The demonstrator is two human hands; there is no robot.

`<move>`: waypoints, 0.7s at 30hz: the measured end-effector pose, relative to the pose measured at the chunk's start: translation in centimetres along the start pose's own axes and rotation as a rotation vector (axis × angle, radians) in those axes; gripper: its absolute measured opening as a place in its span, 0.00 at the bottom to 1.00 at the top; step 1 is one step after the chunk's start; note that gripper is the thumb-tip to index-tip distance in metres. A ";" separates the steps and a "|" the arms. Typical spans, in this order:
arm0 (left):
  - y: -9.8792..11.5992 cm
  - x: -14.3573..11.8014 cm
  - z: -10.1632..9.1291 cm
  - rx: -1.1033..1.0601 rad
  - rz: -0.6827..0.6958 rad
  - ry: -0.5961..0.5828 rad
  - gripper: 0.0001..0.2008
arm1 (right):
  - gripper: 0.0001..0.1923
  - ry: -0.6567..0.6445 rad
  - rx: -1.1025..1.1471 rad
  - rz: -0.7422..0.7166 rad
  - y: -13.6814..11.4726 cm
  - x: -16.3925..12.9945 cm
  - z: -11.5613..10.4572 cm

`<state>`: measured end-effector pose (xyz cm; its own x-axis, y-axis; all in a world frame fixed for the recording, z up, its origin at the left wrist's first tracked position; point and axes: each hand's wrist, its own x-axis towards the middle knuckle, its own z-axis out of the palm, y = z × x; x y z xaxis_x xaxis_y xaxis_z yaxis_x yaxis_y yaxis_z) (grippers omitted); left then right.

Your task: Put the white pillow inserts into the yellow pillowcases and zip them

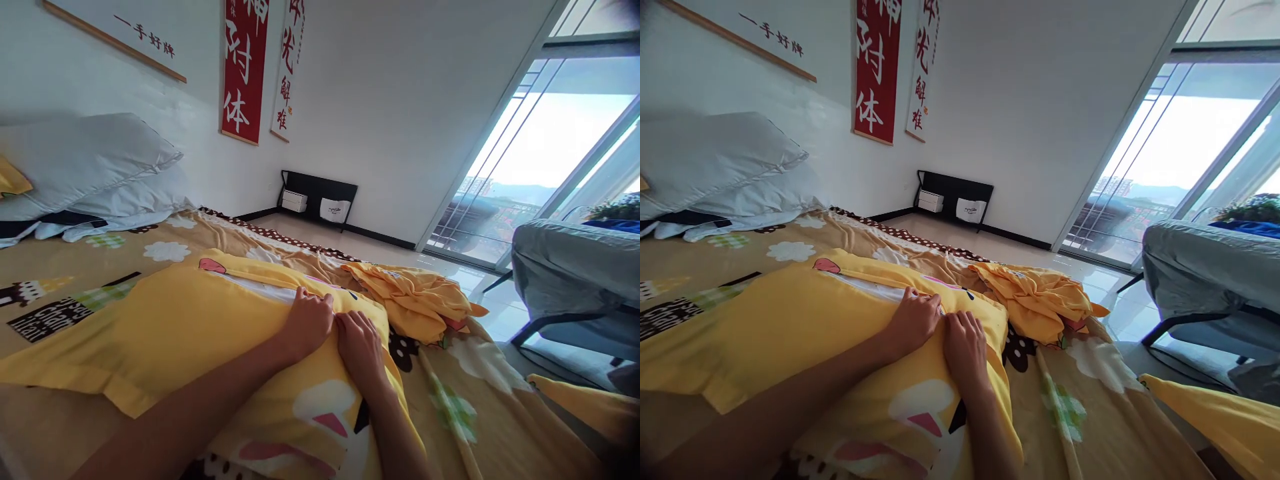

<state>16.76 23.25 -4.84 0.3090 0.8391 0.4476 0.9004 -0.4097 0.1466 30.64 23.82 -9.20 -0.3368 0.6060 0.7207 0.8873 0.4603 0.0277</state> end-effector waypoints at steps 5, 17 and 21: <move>-0.6 0.4 -0.8 0.011 -0.024 -0.010 0.12 | 0.13 0.083 -0.027 -0.041 0.1 0.2 -0.4; -3.2 -1.2 -4.3 -0.159 -0.121 0.036 0.12 | 0.12 0.177 0.024 -0.064 0.3 0.5 -3.2; -5.0 -2.1 -5.3 -0.195 -0.129 0.051 0.12 | 0.12 0.193 0.036 -0.093 0.4 0.4 -3.6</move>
<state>9.96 21.66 -1.86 0.1750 0.8719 0.4574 0.8535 -0.3659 0.3710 32.00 21.91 -6.36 -0.3467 0.4257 0.8358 0.8422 0.5335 0.0776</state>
